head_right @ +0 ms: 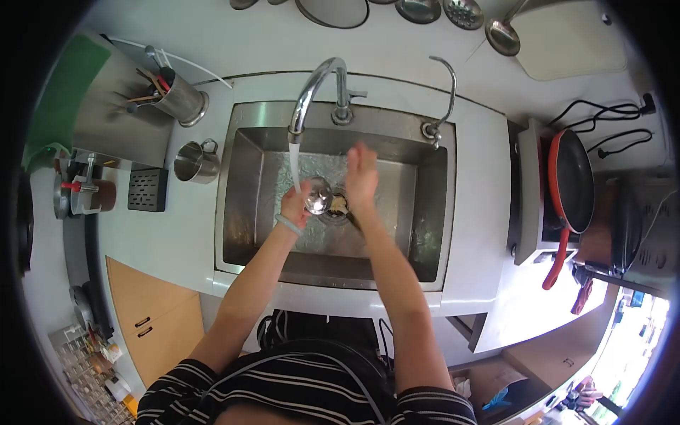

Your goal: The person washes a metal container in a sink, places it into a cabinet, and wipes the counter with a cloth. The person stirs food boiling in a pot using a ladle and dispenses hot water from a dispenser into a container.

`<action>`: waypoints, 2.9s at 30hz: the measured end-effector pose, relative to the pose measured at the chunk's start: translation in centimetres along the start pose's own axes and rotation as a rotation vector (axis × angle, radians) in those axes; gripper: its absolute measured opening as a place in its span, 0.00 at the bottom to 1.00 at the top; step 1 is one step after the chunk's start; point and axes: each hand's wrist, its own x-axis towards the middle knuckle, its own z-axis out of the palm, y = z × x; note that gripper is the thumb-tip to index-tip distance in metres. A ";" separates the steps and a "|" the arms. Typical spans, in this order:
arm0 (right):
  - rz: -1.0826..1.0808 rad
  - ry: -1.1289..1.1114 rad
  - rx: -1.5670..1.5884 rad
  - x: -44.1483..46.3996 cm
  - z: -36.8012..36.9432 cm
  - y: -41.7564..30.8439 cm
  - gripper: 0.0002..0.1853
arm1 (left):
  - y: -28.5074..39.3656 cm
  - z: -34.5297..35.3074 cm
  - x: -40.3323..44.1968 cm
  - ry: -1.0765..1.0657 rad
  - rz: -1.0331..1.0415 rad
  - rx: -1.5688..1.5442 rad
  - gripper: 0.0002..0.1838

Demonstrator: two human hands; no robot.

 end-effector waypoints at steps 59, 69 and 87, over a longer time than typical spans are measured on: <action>0.073 -0.465 0.215 -18.9 4.0 -14.6 0.13 | 21.4 -17.4 -10.7 -0.380 0.728 0.638 0.30; 0.335 0.041 0.224 -36.0 -20.1 -12.7 0.15 | 15.3 -14.5 -12.4 -0.268 1.147 1.355 0.14; 0.530 1.078 0.310 -67.9 -57.9 -2.4 0.11 | -26.5 35.6 -45.4 -1.186 1.381 1.175 0.15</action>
